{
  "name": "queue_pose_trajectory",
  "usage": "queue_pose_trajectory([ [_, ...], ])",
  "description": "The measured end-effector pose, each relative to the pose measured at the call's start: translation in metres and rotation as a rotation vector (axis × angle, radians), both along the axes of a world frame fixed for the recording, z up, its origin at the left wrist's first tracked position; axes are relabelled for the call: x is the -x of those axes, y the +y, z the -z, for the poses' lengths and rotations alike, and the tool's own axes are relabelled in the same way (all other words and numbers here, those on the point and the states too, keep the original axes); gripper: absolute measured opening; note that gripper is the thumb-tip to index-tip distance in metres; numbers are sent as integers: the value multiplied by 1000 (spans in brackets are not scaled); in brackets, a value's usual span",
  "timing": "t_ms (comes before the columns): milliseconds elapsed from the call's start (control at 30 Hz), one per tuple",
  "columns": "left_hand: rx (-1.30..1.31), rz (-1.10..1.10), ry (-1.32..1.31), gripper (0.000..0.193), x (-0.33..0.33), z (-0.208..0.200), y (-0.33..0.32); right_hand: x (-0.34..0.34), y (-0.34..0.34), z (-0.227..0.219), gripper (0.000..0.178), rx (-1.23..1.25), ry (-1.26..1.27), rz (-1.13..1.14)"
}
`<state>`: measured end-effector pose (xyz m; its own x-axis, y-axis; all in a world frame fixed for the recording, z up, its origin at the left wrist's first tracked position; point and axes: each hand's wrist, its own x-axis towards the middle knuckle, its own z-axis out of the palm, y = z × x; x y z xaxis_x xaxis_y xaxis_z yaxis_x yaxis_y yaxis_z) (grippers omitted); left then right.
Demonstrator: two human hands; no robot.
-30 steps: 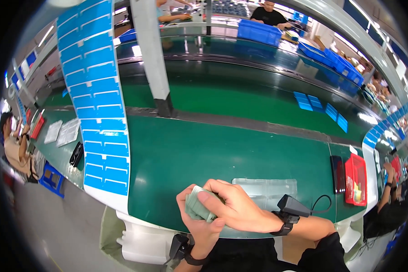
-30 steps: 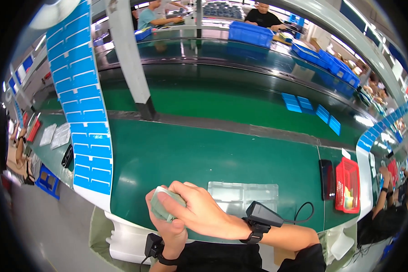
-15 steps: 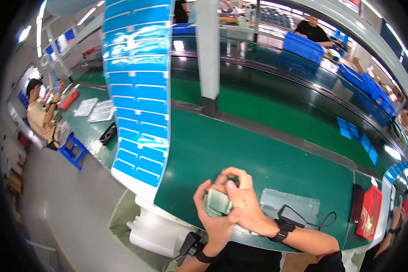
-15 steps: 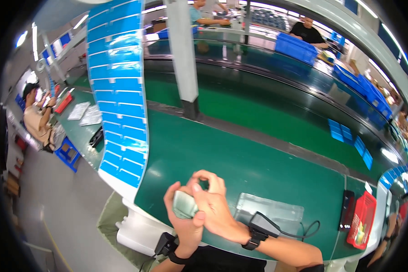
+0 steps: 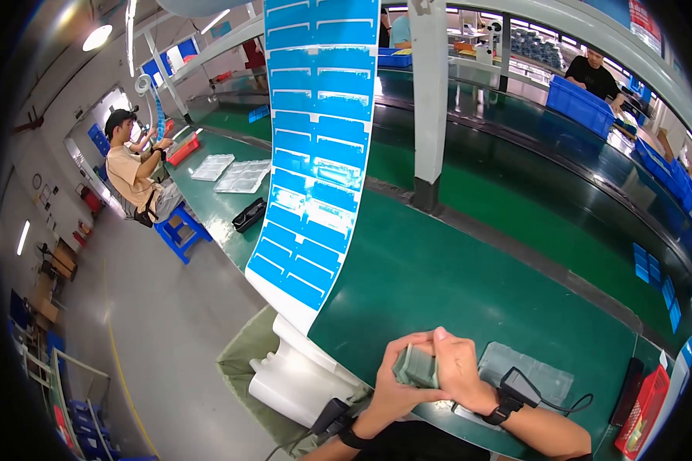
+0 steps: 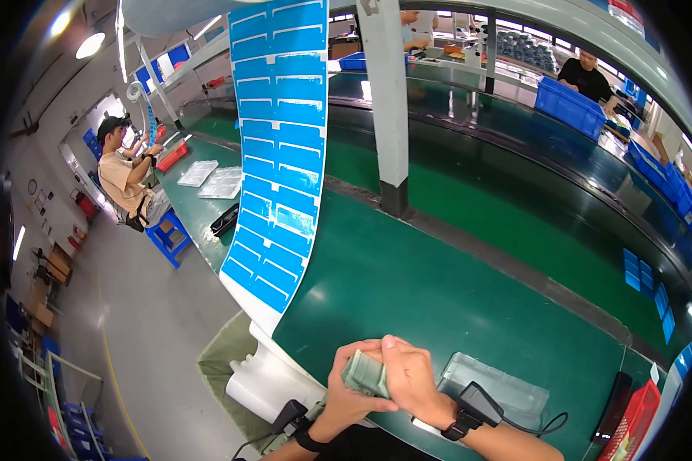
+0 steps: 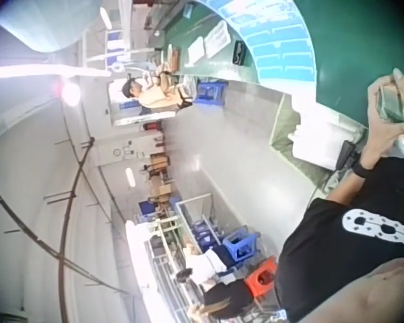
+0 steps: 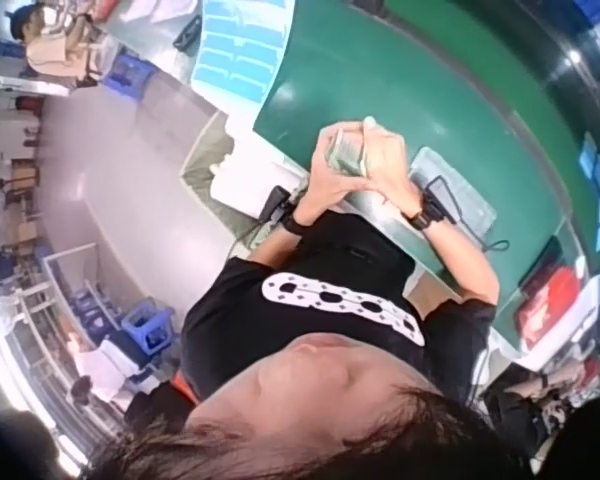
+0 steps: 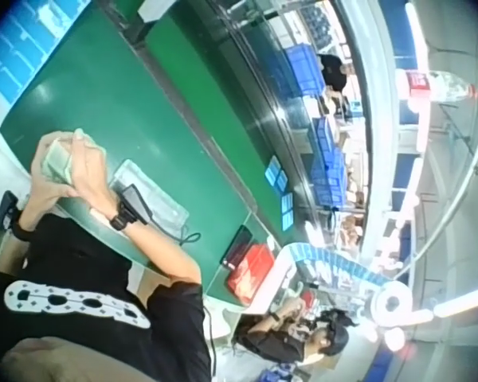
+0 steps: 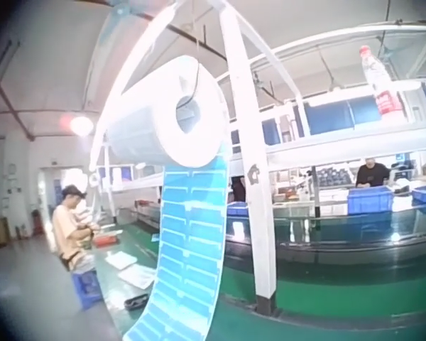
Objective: Manually assemble plastic components and apply adhesive strips or labels at a factory workbench.
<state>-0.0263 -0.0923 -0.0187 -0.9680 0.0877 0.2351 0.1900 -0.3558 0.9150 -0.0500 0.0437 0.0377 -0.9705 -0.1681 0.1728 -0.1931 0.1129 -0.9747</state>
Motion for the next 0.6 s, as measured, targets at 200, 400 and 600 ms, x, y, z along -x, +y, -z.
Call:
queue_pose_trajectory([
  [200,320,-29,143,114,-8,1,-19,-3,10,16,43,-77,42,-96],
  [400,347,-173,194,117,-18,25,-3,-11,13,6,42,177,-224,-132],
  [600,318,-138,125,116,-27,25,0,-16,15,10,27,72,-23,-9],
])
